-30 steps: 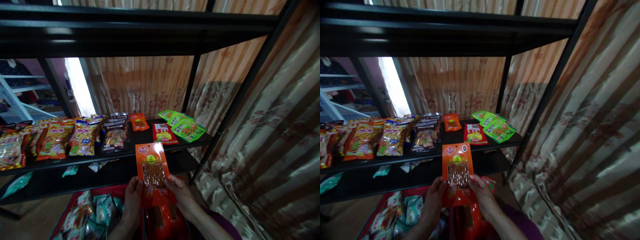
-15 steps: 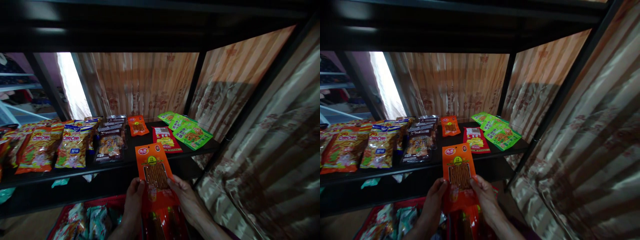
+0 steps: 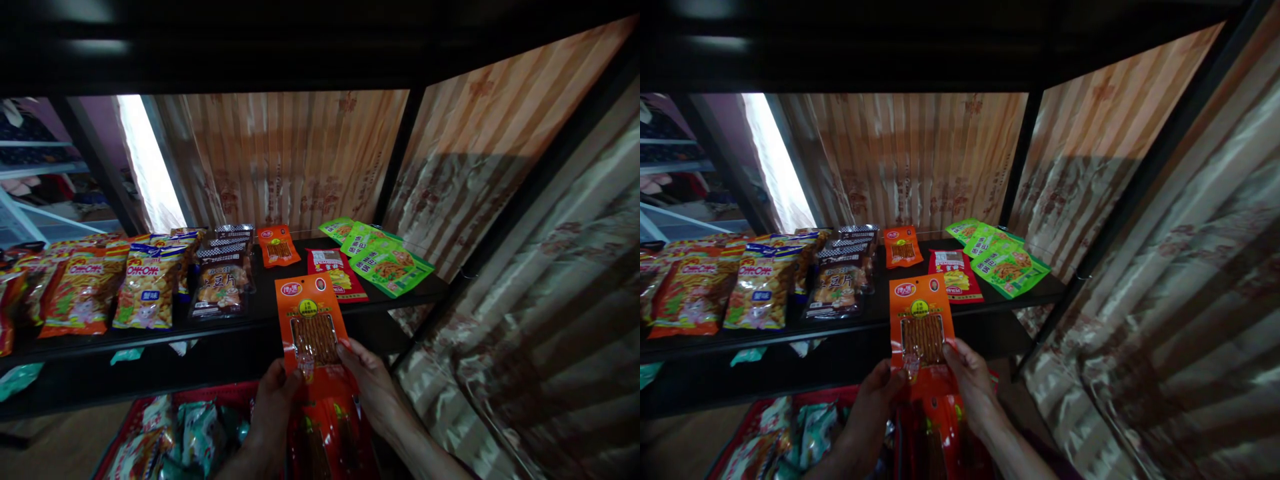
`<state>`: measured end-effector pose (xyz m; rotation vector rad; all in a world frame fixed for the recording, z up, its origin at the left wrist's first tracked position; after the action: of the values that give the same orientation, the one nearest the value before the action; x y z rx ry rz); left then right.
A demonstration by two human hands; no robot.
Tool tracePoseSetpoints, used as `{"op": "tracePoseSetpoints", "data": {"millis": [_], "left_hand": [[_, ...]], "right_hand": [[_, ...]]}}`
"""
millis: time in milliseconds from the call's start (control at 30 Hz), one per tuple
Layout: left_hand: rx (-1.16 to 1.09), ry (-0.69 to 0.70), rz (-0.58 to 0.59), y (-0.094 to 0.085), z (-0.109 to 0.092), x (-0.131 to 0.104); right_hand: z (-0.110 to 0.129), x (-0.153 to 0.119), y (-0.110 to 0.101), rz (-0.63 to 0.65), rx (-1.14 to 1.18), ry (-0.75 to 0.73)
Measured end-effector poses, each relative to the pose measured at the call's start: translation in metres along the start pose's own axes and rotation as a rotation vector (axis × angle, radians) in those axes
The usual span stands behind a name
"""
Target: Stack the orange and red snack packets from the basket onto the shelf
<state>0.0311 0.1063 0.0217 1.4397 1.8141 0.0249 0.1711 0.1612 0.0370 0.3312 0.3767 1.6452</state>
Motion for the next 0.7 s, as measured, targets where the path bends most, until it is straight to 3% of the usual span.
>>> {"op": "tracePoseSetpoints", "data": {"millis": [233,400,600,700], "left_hand": [[-0.063,0.063,0.055,0.022,-0.018,0.006],[-0.033,0.154,0.021,0.034,-0.044,0.023],[0.064,0.324,-0.049,0.053,-0.108,0.061],[0.094,0.418,-0.163,0.062,-0.146,0.092]], "right_hand": [[0.014,0.012,-0.002,0.058,-0.018,-0.017],[0.032,0.041,0.006,0.082,-0.086,-0.101],[0.049,0.129,0.033,0.146,-0.202,-0.280],[0.049,0.187,0.049,0.067,-0.302,-0.315]]}}
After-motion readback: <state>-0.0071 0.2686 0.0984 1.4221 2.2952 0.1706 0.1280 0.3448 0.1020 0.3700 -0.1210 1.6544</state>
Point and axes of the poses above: each hand's wrist, its own x-axis towards the middle knuckle, its own y-axis out of the palm, z = x × y, the point moved 3 cm from there along x, towards the middle knuckle, and after that the axes turned 14 degrees about -y, right-handed, at the moved point
